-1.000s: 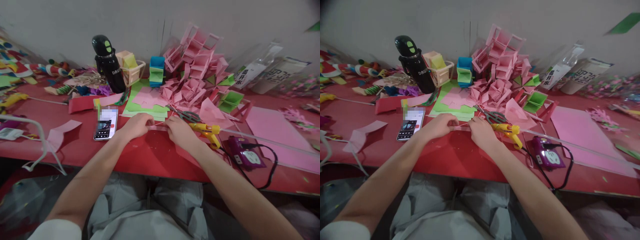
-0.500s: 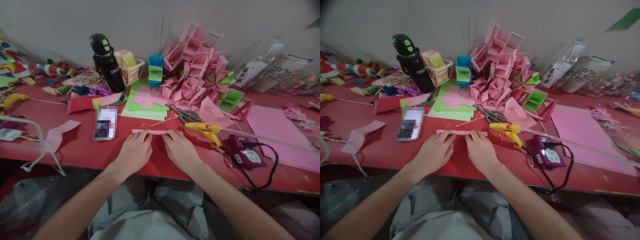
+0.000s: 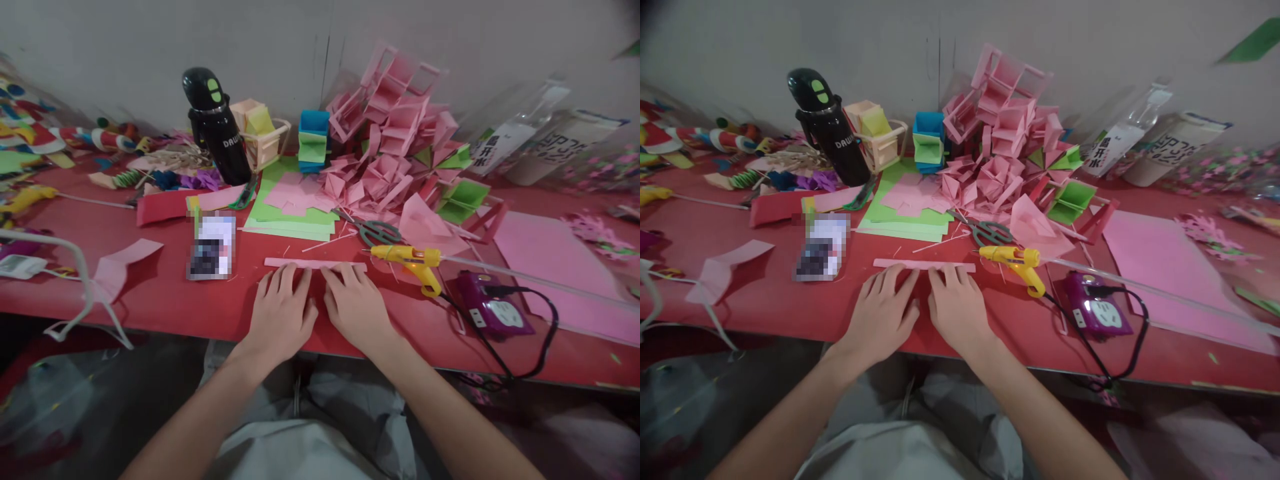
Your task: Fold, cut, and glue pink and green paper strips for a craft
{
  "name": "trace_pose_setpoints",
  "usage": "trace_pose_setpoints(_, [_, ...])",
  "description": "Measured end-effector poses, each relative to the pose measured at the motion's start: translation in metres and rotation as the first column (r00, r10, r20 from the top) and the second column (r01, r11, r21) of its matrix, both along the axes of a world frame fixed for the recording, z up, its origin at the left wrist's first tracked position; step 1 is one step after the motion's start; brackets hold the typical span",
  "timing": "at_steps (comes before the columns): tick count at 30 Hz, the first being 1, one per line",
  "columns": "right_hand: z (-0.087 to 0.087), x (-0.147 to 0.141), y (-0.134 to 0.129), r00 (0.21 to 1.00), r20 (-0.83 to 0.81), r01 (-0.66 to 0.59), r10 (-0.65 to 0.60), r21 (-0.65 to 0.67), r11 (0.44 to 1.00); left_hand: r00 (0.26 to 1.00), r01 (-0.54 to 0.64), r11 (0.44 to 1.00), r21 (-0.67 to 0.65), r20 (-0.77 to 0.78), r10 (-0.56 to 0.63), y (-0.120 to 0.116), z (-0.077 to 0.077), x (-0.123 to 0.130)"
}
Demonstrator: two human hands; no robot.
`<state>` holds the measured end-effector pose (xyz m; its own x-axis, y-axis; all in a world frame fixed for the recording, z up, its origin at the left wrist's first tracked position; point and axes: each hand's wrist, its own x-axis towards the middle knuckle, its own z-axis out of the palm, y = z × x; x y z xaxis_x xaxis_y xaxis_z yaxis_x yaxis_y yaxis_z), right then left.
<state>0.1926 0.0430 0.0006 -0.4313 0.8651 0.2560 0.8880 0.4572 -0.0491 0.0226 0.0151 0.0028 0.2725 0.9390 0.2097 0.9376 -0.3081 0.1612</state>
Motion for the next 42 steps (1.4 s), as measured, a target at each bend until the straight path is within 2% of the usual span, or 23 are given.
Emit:
trace_pose_setpoints(13, [-0.001, 0.001, -0.004, 1.000, -0.013, 0.014, -0.014, -0.020, 1.000, 1.000, 0.012, 1.000, -0.011, 0.026, -0.012, -0.003, -0.004, -0.005])
trace_pose_setpoints(21, [-0.006, 0.023, -0.002, 0.949, -0.309, -0.089, 0.060, -0.082, 0.993, 1.000, 0.020, 0.999, -0.048, 0.008, -0.019, -0.007, 0.001, -0.024])
trace_pose_setpoints(24, [-0.007, 0.026, -0.002, 0.927, -0.370, -0.095, 0.059, -0.079, 0.992, 1.000, 0.012, 0.999, -0.046, 0.006, -0.012, -0.004, 0.002, -0.032])
trace_pose_setpoints(32, [-0.009, 0.022, -0.004, 0.912, -0.408, -0.084, 0.047, -0.073, 0.994, 1.000, 0.001, 1.000, -0.029, 0.029, -0.001, -0.006, -0.003, -0.035])
trace_pose_setpoints(42, [-0.006, 0.023, -0.007, 0.907, -0.422, -0.057, 0.014, -0.091, 0.994, 1.000, -0.018, 0.997, -0.072, 0.004, 0.019, -0.006, 0.006, -0.031])
